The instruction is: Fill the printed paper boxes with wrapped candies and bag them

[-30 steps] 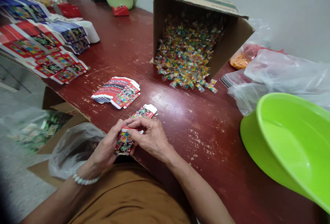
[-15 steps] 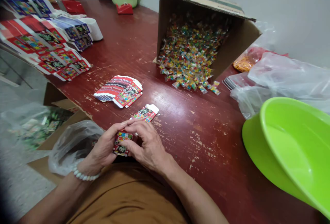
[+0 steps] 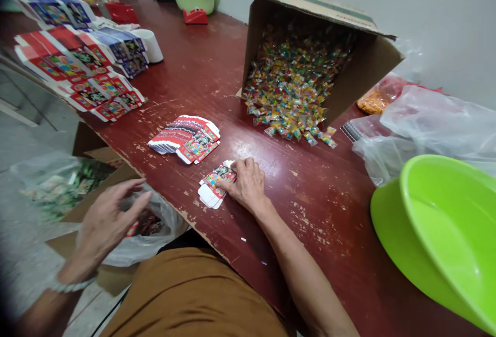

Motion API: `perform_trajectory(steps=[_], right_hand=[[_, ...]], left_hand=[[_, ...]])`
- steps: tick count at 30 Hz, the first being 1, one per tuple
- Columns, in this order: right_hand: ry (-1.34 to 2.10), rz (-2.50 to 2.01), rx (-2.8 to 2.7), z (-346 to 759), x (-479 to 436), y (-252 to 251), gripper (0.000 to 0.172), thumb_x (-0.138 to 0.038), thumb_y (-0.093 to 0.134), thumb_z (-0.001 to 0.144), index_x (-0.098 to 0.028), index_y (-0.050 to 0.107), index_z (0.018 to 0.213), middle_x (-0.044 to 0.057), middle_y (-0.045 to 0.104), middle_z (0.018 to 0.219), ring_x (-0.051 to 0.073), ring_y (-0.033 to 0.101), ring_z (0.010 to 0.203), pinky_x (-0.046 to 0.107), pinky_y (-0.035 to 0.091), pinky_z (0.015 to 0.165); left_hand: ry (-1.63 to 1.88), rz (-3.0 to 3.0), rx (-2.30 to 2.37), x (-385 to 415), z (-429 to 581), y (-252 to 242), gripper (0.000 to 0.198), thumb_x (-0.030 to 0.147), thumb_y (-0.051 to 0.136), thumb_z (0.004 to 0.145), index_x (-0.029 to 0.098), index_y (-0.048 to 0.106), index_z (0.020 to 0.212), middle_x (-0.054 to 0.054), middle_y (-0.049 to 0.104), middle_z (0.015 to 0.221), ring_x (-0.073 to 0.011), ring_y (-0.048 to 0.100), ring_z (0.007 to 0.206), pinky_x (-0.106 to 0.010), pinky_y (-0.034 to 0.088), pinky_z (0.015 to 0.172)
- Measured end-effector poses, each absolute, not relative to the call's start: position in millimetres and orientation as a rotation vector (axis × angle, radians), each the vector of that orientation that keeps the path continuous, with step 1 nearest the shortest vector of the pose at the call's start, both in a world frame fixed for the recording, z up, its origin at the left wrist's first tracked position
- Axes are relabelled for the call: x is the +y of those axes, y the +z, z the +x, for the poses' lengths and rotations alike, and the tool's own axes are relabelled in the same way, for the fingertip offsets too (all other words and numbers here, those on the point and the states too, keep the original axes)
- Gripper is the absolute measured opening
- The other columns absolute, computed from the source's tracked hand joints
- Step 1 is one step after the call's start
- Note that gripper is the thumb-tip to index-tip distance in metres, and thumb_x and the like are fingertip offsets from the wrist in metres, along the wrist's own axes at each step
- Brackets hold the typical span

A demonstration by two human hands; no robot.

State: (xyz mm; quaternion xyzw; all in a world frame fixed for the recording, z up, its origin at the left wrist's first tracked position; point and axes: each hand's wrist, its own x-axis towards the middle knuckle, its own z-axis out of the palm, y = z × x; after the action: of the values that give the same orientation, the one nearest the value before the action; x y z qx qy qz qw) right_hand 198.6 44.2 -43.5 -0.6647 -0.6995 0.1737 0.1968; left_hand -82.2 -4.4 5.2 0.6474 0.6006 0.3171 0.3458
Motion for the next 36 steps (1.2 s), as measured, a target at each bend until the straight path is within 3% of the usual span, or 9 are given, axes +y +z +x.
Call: perform_trajectory(steps=[3, 8, 11, 16, 20, 26, 32, 36], right_hand=[[0.544, -1.939, -1.966, 192.4, 43.4, -40.9, 0.049, -0.055, 0.079, 0.074, -0.022, 0.066, 0.108, 0.010, 0.057, 0.109, 0.029, 0.053, 0.106, 0.040, 0.041, 0.086], [0.772, -1.810, -1.661, 196.3, 42.3, -40.5, 0.020, -0.028, 0.079, 0.076, -0.020, 0.069, 0.091, 0.003, 0.055, 0.094, 0.021, 0.055, 0.090, 0.033, 0.042, 0.080], [0.864, -1.580, -1.483, 200.0, 35.3, -33.7, 0.007, -0.023, 0.075, 0.079, -0.019, 0.068, 0.079, 0.001, 0.054, 0.088, 0.017, 0.054, 0.079, 0.030, 0.044, 0.073], [0.766, -1.262, -1.638, 200.9, 21.6, -3.9, 0.008, -0.022, 0.074, 0.083, -0.022, 0.069, 0.077, 0.001, 0.059, 0.082, 0.017, 0.057, 0.081, 0.030, 0.043, 0.073], [0.764, -1.165, -1.785, 200.7, 14.6, 13.9, 0.010, -0.018, 0.072, 0.085, -0.021, 0.067, 0.078, 0.000, 0.060, 0.079, 0.014, 0.057, 0.072, 0.027, 0.043, 0.066], [0.712, -1.147, -1.956, 206.2, 6.7, 23.9, 0.008, -0.013, 0.066, 0.086, -0.018, 0.065, 0.081, 0.002, 0.062, 0.083, 0.013, 0.057, 0.072, 0.025, 0.042, 0.064], [0.798, -1.026, -2.032, 207.8, 3.9, 26.4, 0.012, -0.005, 0.064, 0.079, -0.017, 0.062, 0.078, 0.000, 0.063, 0.078, 0.011, 0.056, 0.069, 0.024, 0.043, 0.065], [0.905, -1.115, -1.971, 203.1, 4.7, 24.6, 0.011, -0.012, 0.073, 0.078, -0.017, 0.063, 0.080, -0.002, 0.061, 0.074, 0.009, 0.052, 0.063, 0.022, 0.041, 0.061]], left_hand=[[0.760, 1.958, 1.663, 5.2, -43.1, -9.6, 0.043, 0.050, 0.061, 0.088, 0.022, 0.069, 0.119, -0.009, 0.070, 0.089, -0.0256, 0.062, 0.087, -0.033, 0.046, 0.074], [0.607, 2.331, 1.703, 26.7, 4.0, -28.1, 0.038, 0.046, 0.065, 0.088, 0.021, 0.070, 0.116, -0.011, 0.072, 0.103, -0.0281, 0.059, 0.093, -0.038, 0.044, 0.082], [0.664, 2.155, 1.534, 32.7, 6.1, -23.5, 0.033, 0.041, 0.063, 0.089, 0.020, 0.072, 0.112, -0.008, 0.073, 0.102, -0.0271, 0.061, 0.096, -0.037, 0.045, 0.085], [0.449, 1.373, 0.920, 34.5, -2.9, 2.1, 0.041, 0.047, 0.064, 0.086, 0.013, 0.072, 0.107, -0.006, 0.072, 0.086, -0.0208, 0.066, 0.077, -0.031, 0.050, 0.070], [0.307, 1.123, 0.662, 35.3, 0.9, 11.1, 0.036, 0.039, 0.076, 0.075, 0.012, 0.071, 0.099, -0.008, 0.073, 0.091, -0.0209, 0.068, 0.082, -0.033, 0.052, 0.079], [0.255, 1.153, 0.671, 29.8, 12.4, 10.3, 0.034, 0.046, 0.074, 0.075, 0.013, 0.067, 0.076, -0.006, 0.070, 0.068, -0.0166, 0.062, 0.065, -0.030, 0.051, 0.068], [0.060, 1.155, 0.723, 25.4, 11.6, 16.7, 0.037, 0.047, 0.080, 0.069, 0.016, 0.065, 0.082, -0.002, 0.069, 0.071, -0.0164, 0.063, 0.069, -0.031, 0.052, 0.071], [0.000, 1.183, 0.755, 26.3, 13.2, 17.4, 0.032, 0.043, 0.079, 0.069, 0.016, 0.065, 0.079, -0.003, 0.069, 0.071, -0.0175, 0.063, 0.069, -0.031, 0.052, 0.069]])
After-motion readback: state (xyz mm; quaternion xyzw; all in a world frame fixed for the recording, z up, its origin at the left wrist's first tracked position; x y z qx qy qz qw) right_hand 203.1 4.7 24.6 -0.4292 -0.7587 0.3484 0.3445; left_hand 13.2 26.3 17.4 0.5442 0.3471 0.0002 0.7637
